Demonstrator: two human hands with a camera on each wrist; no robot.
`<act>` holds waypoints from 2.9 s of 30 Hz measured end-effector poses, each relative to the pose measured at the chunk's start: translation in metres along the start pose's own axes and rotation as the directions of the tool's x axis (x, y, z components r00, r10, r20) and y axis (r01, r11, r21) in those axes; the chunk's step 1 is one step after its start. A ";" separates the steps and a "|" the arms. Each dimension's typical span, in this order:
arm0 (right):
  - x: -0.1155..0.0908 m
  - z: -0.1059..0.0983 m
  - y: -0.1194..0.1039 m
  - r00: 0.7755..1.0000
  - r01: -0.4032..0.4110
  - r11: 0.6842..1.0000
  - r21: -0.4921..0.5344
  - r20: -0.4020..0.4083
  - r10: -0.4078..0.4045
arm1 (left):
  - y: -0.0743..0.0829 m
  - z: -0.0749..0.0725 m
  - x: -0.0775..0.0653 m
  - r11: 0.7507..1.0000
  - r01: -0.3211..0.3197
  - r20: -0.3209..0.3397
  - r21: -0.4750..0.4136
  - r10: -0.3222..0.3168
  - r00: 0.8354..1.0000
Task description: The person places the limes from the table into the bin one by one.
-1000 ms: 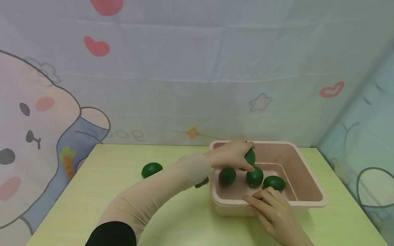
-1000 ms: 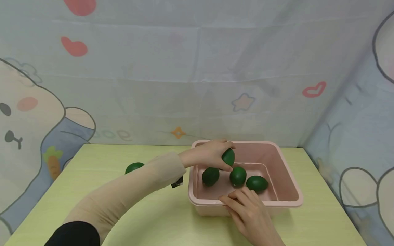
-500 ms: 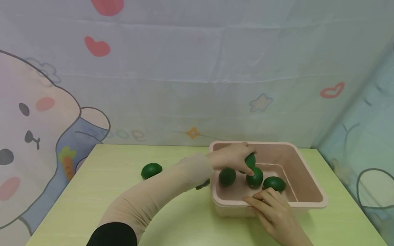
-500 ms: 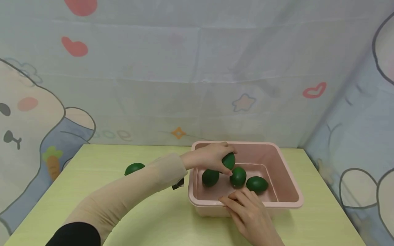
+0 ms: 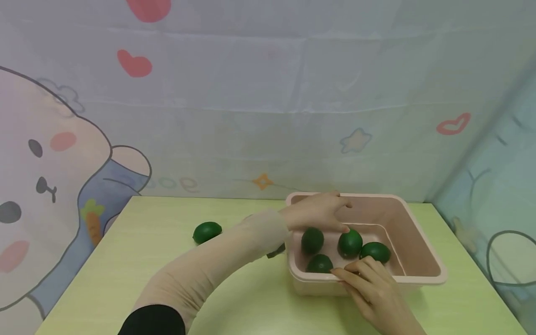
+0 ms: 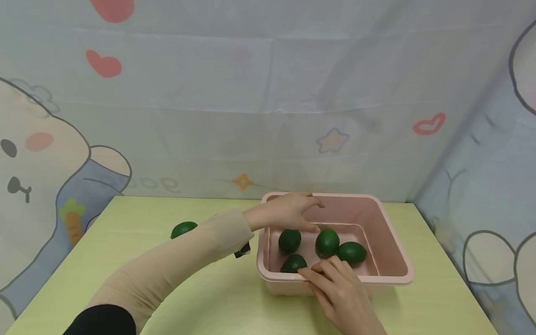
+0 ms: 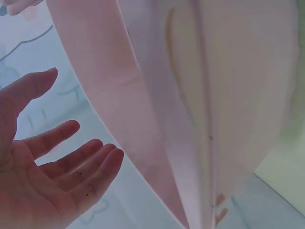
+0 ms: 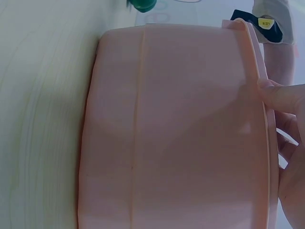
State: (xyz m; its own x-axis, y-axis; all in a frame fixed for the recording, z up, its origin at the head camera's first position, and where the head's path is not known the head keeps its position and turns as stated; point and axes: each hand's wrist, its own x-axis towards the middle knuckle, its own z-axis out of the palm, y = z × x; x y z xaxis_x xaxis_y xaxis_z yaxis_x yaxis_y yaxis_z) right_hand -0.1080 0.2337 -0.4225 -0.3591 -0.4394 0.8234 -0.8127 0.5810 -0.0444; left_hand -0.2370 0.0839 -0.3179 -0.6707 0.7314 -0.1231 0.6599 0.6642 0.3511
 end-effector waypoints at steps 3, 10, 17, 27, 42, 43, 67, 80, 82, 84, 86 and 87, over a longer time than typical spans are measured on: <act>0.000 -0.001 0.000 1.000 -0.009 1.000 -0.002 0.008 0.009 | -0.001 -0.002 -0.003 1.000 -0.006 -0.013 -0.011 0.006 1.000; -0.001 -0.001 0.000 0.999 -0.023 1.000 -0.006 0.023 0.023 | -0.006 -0.006 -0.011 0.999 0.016 -0.047 -0.046 -0.018 0.999; -0.001 -0.001 -0.001 1.000 -0.013 1.000 -0.006 0.017 0.013 | -0.012 -0.007 -0.020 1.000 -0.008 -0.136 -0.021 0.005 0.991; 0.000 0.001 0.000 1.000 0.011 1.000 -0.001 -0.001 -0.011 | -0.020 0.000 -0.046 0.995 -0.022 -0.295 -0.095 -0.007 0.955; -0.001 0.002 0.001 1.000 0.013 1.000 0.002 -0.010 -0.013 | -0.032 0.015 -0.073 0.991 -0.039 -0.418 -0.129 -0.018 0.908; 0.000 0.002 0.001 1.000 0.012 1.000 0.001 -0.009 -0.012 | -0.032 0.016 -0.074 0.991 -0.039 -0.423 -0.129 -0.020 0.906; -0.001 0.001 0.000 1.000 0.004 1.000 -0.011 0.011 -0.003 | -0.057 0.043 -0.116 0.971 -0.024 -0.585 -0.237 -0.124 0.801; -0.001 0.001 0.000 1.000 0.007 1.000 -0.010 0.007 -0.007 | -0.084 0.065 -0.134 0.950 0.013 -0.597 -0.312 -0.207 0.775; -0.001 0.001 0.000 1.000 0.005 1.000 -0.011 0.007 -0.005 | -0.090 0.069 -0.137 0.952 0.003 -0.602 -0.308 -0.197 0.774; -0.001 0.001 0.000 1.000 0.000 1.000 -0.013 0.010 0.000 | -0.096 0.072 -0.140 0.955 -0.009 -0.606 -0.295 -0.180 0.775; -0.001 0.000 0.000 1.000 -0.005 1.000 -0.015 0.017 0.005 | -0.101 0.076 -0.142 0.959 -0.015 -0.607 -0.285 -0.168 0.777; -0.001 0.000 0.000 1.000 -0.007 1.000 -0.015 0.019 0.007 | -0.104 0.077 -0.143 0.961 -0.017 -0.610 -0.277 -0.162 0.776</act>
State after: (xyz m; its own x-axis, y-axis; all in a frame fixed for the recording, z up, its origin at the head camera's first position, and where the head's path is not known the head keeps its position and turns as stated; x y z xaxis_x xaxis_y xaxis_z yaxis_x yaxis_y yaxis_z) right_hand -0.1074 0.2339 -0.4235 -0.3735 -0.4486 0.8120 -0.8033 0.5941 -0.0413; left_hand -0.1833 -0.0781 -0.4087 -0.8338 0.3660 0.4134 0.5517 0.5831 0.5964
